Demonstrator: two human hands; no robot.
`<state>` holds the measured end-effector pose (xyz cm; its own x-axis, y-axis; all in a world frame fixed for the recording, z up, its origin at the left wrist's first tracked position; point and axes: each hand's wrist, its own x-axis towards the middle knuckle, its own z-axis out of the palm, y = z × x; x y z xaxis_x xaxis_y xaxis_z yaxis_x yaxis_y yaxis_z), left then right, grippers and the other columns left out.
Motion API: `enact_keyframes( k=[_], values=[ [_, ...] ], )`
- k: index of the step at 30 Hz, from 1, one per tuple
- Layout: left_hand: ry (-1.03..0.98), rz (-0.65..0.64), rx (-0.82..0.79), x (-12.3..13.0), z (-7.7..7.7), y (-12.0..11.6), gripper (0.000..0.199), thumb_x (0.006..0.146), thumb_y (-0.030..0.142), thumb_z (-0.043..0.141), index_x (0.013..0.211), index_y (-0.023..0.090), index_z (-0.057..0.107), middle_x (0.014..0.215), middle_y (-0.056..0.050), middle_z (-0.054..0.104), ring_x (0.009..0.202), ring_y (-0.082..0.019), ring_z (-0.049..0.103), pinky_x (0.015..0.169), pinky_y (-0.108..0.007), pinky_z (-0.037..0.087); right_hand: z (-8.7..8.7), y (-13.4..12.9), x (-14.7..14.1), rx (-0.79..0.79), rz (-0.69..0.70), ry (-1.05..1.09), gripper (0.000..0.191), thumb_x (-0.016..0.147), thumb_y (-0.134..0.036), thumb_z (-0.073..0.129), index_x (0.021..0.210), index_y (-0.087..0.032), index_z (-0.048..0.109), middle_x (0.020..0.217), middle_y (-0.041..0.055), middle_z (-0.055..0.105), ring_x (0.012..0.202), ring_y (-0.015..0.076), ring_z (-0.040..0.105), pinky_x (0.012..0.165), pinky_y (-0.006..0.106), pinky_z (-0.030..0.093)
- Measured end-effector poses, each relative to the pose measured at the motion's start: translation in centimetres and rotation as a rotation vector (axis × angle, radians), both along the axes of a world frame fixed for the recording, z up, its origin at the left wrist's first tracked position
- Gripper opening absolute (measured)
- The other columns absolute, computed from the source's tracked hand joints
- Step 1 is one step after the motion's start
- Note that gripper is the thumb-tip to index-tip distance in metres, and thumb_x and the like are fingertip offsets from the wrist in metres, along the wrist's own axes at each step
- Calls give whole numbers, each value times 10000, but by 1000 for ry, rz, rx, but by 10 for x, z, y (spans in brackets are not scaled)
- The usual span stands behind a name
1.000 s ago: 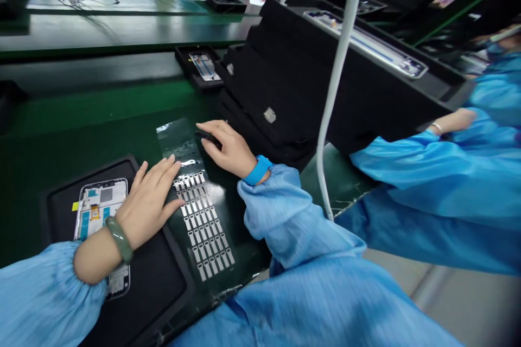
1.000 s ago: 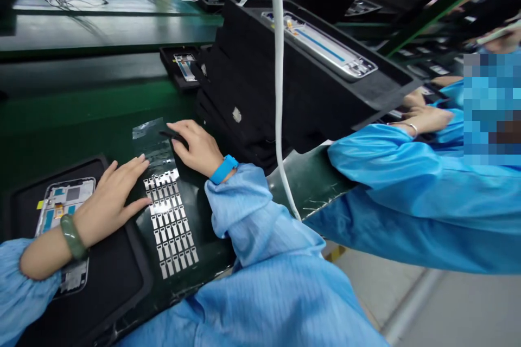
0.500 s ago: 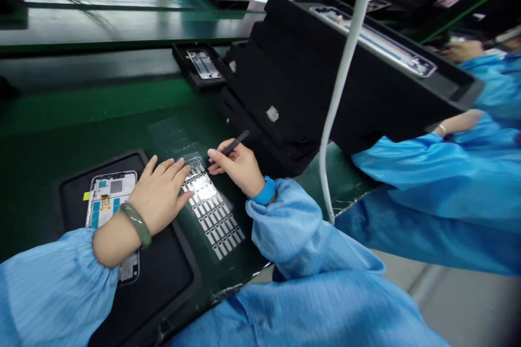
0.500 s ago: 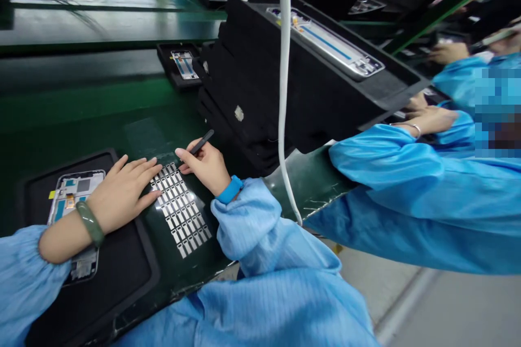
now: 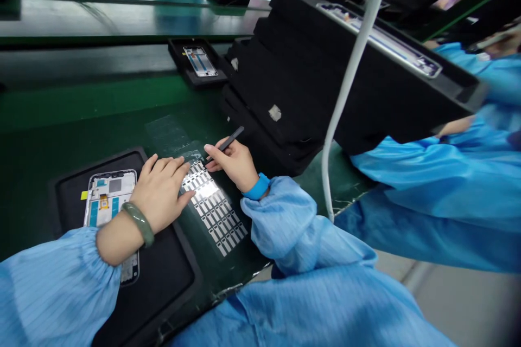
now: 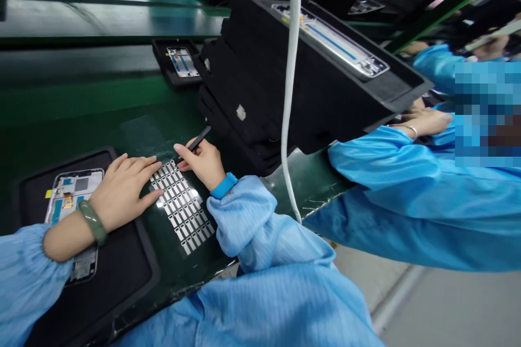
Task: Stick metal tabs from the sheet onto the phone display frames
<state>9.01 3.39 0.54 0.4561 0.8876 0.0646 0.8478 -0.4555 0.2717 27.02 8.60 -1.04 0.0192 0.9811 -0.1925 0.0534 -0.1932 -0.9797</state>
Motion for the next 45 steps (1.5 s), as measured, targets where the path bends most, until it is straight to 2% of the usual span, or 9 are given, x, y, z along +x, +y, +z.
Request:
enact_keyframes(
  k=[9,18,23,26,30,36,41,43,45],
  values=[
    [83,-43,4,4,1,-2,404,875,318,463,1271,377,510,1383,-92,470,1204,-332,441,1025,-588,251,0,0,1,7,-4,-9,413,617,-471,762,724,-156,517,572,-22,597,501,137,656,467,220,577],
    [1,-20,-24,5,-3,-3,331,862,297,501,1167,374,602,1374,-82,479,1234,-340,411,1034,-617,206,2,8,2,-117,6,109,275,709,-298,739,747,-153,509,565,-16,636,453,105,631,431,188,557],
    [-172,10,-28,4,-3,-2,326,817,279,576,1133,346,620,1372,-86,475,1259,-334,394,1049,-619,180,19,5,4,-84,55,296,290,710,-356,730,713,-147,529,603,1,672,436,60,604,429,123,527],
    [-347,66,-19,-2,5,-3,308,828,363,562,1122,282,607,1308,-93,519,1234,-285,430,1038,-550,286,34,-6,-9,-16,75,397,332,682,-396,745,741,-166,512,627,-20,680,454,56,615,447,115,527],
    [-579,144,-22,-19,19,-8,306,876,446,453,960,197,609,1081,-79,627,1042,-178,571,934,-366,451,50,-21,-36,54,146,427,333,698,-404,729,750,-169,499,660,-15,689,468,69,627,453,138,533],
    [-766,233,-194,-43,36,-23,241,816,431,526,797,211,622,947,-35,659,922,-172,605,860,-326,473,67,-30,-62,171,335,314,296,685,-355,746,709,-154,530,633,-15,667,485,93,637,469,188,554],
    [-627,188,-269,-62,44,-33,262,843,462,463,840,240,602,937,-12,641,891,-170,596,847,-332,474,78,-32,-70,175,495,255,302,650,-340,770,682,-143,544,589,-16,639,500,111,645,484,202,555],
    [-482,139,-256,-79,41,-35,326,849,511,443,979,249,587,1048,-28,627,996,-196,581,890,-364,469,79,-29,-72,153,481,274,303,658,-346,764,685,-144,540,600,-14,646,490,108,641,467,196,549],
    [-291,111,-171,-102,31,-37,496,792,600,493,1136,244,536,1236,-68,557,1178,-259,493,975,-441,424,78,-24,-74,127,438,315,296,686,-358,743,702,-150,533,635,-10,664,489,98,639,460,188,545]
  ],
)
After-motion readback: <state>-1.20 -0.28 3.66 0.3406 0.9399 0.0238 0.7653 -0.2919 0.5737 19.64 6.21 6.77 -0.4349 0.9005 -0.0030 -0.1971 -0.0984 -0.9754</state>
